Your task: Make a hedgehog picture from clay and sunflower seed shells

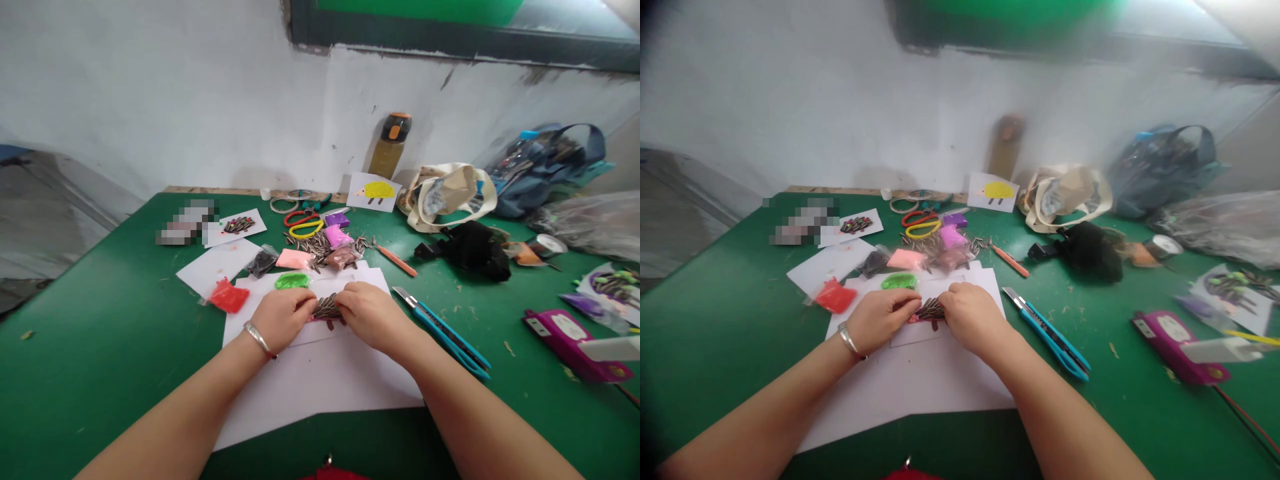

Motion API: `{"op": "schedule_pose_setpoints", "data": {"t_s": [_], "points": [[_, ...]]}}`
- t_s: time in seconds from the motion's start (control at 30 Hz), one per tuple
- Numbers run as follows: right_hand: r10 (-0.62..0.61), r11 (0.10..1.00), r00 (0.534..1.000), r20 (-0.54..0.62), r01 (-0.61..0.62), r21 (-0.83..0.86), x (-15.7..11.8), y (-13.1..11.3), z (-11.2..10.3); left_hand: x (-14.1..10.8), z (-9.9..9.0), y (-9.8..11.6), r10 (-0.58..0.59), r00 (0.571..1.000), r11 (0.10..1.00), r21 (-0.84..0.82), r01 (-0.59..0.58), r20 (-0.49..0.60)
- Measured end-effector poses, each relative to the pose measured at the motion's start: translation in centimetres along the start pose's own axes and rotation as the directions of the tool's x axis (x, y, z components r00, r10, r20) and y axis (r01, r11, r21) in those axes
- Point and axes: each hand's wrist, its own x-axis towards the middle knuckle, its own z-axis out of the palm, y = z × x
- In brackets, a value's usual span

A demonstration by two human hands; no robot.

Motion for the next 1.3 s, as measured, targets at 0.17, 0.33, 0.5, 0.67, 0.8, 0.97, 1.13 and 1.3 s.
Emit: {"op": "schedule_pose_setpoints", "data": {"t_s": [0.17,0.33,0.5,0.67,0.8,0.97,1.13,1.3], "points": [[0.058,0.998,0.998,-0.005,-0.058,-0.003,0.0,-0.2,-0.5,-0.2,0.5,0.0,0.074,0.996,0.992,0.109,-0.069,-0.042],[0.102,0.995,0.995,-0.019,-0.102,0.012,0.1,-0.4,-1.1,-0.3,0.5,0.4,0.114,0.993,0.983,0.142,-0.114,0.007],[0.055,0.998,0.998,-0.027,-0.055,0.025,0.3,-0.7,-0.2,-0.2,0.5,0.5,0.141,0.987,0.982,0.118,-0.15,0.079],[0.026,1.0,0.999,-0.033,-0.025,0.018,0.4,-1.1,0.4,-0.1,0.7,0.4,0.15,0.983,0.977,0.138,-0.164,0.102],[0.055,0.998,0.996,-0.066,-0.055,0.002,0.5,-1.2,0.5,0.0,1.0,0.4,0.16,0.981,0.973,0.152,-0.175,0.109],[0.032,0.999,0.998,-0.061,-0.032,-0.009,0.4,-1.2,0.7,-0.1,1.1,0.4,0.159,0.982,0.971,0.163,-0.175,0.104],[0.052,0.997,0.998,-0.043,-0.05,0.05,0.3,-0.8,0.0,-0.1,1.3,0.4,0.173,0.982,0.971,0.157,-0.182,0.073],[0.082,0.994,0.995,-0.054,-0.077,0.082,0.3,-0.9,-0.4,-0.1,1.5,0.3,0.19,0.98,0.969,0.15,-0.196,0.054]]}}
